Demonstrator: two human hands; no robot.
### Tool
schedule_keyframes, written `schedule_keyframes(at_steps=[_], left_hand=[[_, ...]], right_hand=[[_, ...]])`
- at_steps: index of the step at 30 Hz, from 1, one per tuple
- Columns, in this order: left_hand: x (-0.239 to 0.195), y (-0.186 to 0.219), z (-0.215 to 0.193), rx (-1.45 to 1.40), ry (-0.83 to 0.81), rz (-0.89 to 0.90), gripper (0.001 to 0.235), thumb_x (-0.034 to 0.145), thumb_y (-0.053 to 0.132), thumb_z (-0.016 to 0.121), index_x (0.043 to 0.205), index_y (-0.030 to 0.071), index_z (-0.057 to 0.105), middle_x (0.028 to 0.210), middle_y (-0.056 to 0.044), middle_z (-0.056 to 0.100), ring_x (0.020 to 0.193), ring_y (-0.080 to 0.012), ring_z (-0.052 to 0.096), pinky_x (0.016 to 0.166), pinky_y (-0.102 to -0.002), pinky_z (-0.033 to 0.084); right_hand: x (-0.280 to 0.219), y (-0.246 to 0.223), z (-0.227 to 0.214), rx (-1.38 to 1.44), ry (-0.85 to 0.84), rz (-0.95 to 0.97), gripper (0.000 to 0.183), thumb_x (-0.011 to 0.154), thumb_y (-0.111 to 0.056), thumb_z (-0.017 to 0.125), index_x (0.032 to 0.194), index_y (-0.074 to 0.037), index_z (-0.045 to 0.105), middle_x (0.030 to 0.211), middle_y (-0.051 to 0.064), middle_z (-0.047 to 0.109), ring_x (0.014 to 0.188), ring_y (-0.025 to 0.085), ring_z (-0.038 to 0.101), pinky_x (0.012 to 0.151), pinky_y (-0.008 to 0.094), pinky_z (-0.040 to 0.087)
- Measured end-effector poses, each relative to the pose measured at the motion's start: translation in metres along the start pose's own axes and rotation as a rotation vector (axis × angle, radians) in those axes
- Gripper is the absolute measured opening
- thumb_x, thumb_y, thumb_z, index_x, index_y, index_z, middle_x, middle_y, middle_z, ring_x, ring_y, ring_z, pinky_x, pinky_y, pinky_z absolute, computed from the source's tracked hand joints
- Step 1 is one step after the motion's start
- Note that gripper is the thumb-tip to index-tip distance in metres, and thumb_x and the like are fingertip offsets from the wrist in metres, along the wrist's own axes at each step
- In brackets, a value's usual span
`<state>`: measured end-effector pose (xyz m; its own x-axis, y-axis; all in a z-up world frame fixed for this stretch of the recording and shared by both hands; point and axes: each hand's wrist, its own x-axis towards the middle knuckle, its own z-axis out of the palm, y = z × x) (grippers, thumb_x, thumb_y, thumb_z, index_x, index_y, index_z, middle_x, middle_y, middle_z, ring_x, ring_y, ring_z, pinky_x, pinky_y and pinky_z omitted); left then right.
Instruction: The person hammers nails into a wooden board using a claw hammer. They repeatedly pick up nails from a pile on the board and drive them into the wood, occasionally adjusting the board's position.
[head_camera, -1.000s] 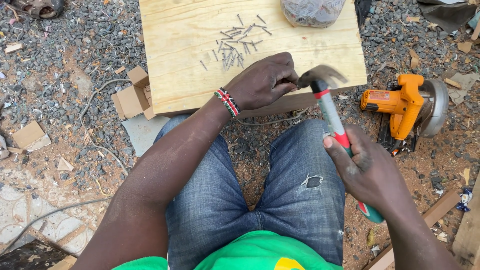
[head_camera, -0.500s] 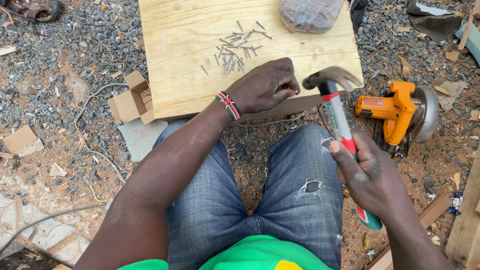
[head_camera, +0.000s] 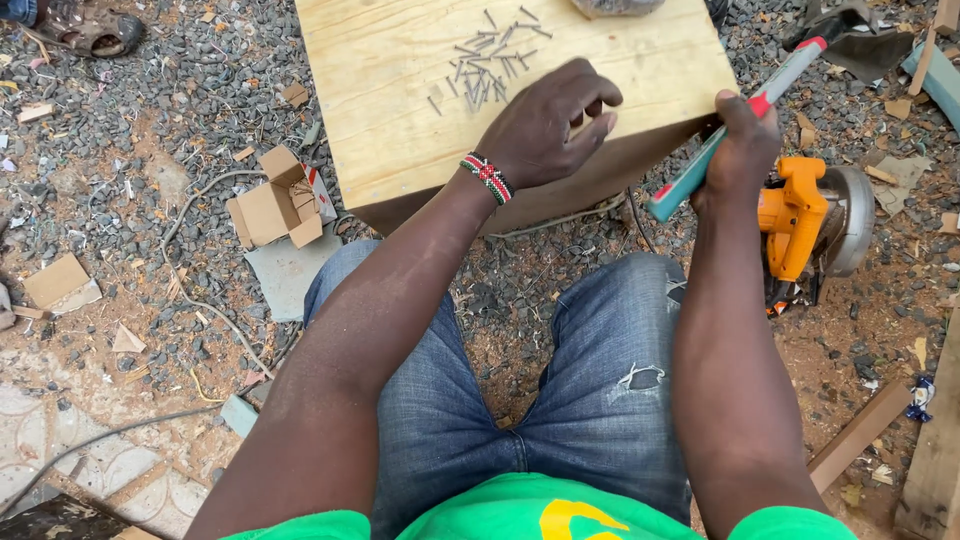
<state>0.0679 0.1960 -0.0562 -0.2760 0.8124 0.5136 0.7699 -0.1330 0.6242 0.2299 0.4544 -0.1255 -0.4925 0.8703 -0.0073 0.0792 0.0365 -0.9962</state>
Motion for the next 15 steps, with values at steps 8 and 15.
schedule_keyframes(at_steps=[8,15], left_hand=[[-0.072,-0.078,-0.102,0.685,0.322,-0.996,0.118,0.112,0.089,0.071,0.182,0.003,0.032,0.192,-0.031,0.018,0.18,-0.0513,0.013,0.144,-0.074,0.009],[-0.103,-0.154,-0.097,0.275,0.613,-0.991,0.148,0.106,0.063,0.104,0.183,-0.003,-0.003,0.192,-0.038,0.027,0.175,-0.0582,0.041,0.137,-0.066,0.047]], right_hand=[[0.062,0.002,0.03,0.579,0.167,0.088,0.02,0.085,-0.003,0.09,0.083,-0.005,0.07,0.078,0.006,0.06,0.067,0.022,0.058,0.063,0.043,0.048],[0.1,0.03,0.055,0.553,0.082,0.05,0.043,0.086,-0.015,0.093,0.124,-0.002,0.079,0.097,0.011,0.075,0.086,0.03,0.079,0.073,0.05,0.064]])
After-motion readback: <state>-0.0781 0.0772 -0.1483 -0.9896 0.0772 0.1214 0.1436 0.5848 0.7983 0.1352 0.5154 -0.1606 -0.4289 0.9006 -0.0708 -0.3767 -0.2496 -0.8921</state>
